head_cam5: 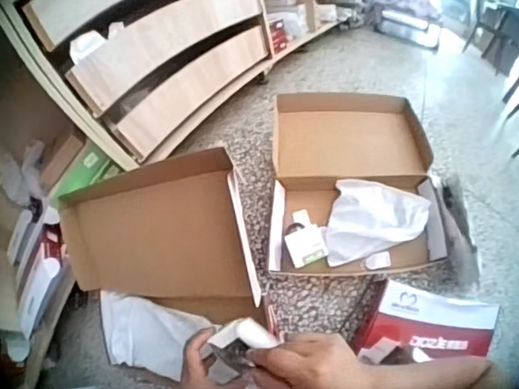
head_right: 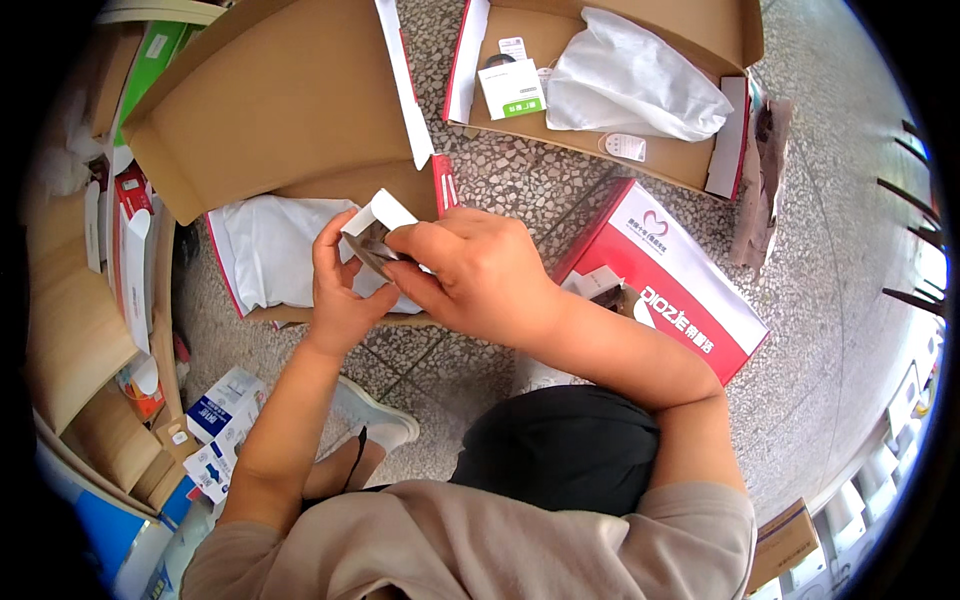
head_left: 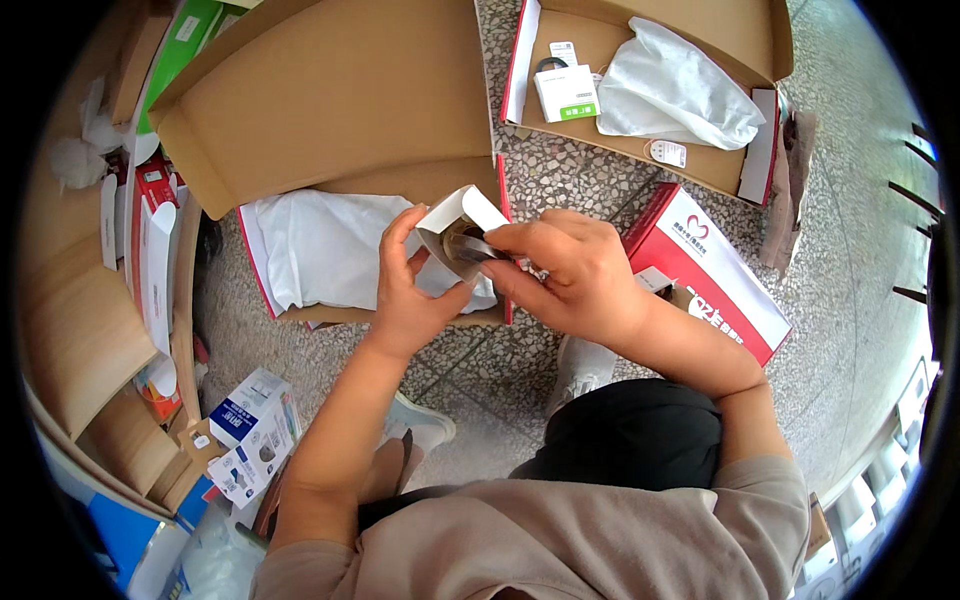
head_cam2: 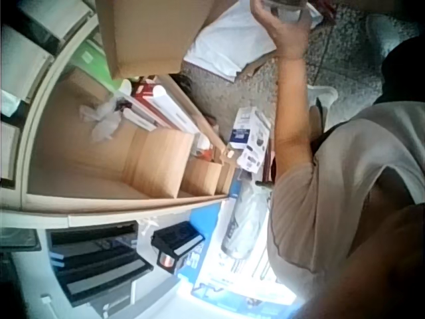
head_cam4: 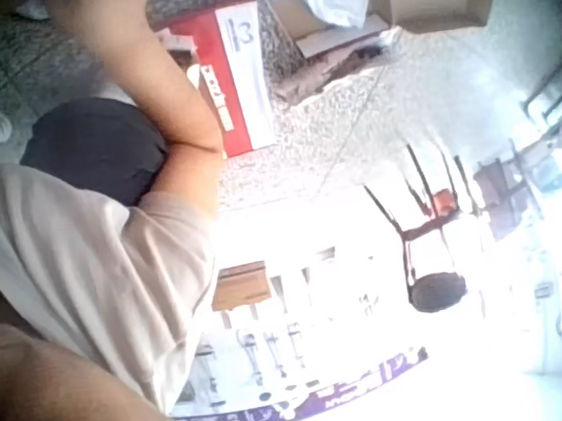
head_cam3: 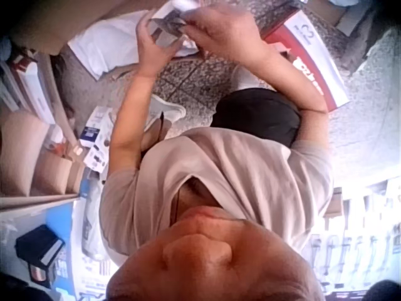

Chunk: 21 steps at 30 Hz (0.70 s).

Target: The person sits on the floor and repeatedly opens small white boxes to remove circular metal objects, then places them into larger red and white boxes. The person also moves and stacks the larger boxes on a nearby shelf.

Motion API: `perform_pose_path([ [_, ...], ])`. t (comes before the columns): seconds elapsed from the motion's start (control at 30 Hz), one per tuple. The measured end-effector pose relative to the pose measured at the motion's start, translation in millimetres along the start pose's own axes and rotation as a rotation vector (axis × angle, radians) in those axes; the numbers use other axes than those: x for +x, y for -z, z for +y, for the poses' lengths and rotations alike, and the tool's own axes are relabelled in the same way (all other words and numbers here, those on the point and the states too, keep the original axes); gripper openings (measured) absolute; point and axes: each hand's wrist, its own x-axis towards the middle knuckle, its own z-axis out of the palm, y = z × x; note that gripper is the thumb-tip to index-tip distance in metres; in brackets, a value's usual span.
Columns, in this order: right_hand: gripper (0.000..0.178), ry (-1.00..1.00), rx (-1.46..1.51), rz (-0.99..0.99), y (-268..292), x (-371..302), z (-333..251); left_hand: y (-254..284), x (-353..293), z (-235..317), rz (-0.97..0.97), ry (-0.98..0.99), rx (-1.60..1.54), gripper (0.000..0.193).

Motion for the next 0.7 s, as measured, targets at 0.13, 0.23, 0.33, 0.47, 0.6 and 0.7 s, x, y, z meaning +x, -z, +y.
perform_pose_path([
  [0.13,0.021,0.024,-0.164,-0.004,3,-4,4,-15,5,2,0.052,-0.092,0.153,0.079],
  [0.23,0.018,-0.016,-0.157,0.063,2,-9,8,-25,8,8,0.098,-0.178,0.324,0.077],
  [0.33,0.016,-0.142,-0.136,0.129,0,-12,13,-32,12,14,0.129,-0.238,0.451,0.076],
  [0.47,0.015,-0.315,-0.144,0.119,4,-11,11,-40,15,22,0.141,-0.243,0.491,0.075],
  [0.6,0.014,-0.332,-0.234,0.104,10,-13,11,-45,17,25,0.139,-0.249,0.498,0.076],
  [0.7,0.013,-0.289,-0.210,0.147,12,-15,15,-46,17,28,0.135,-0.240,0.487,0.076],
])
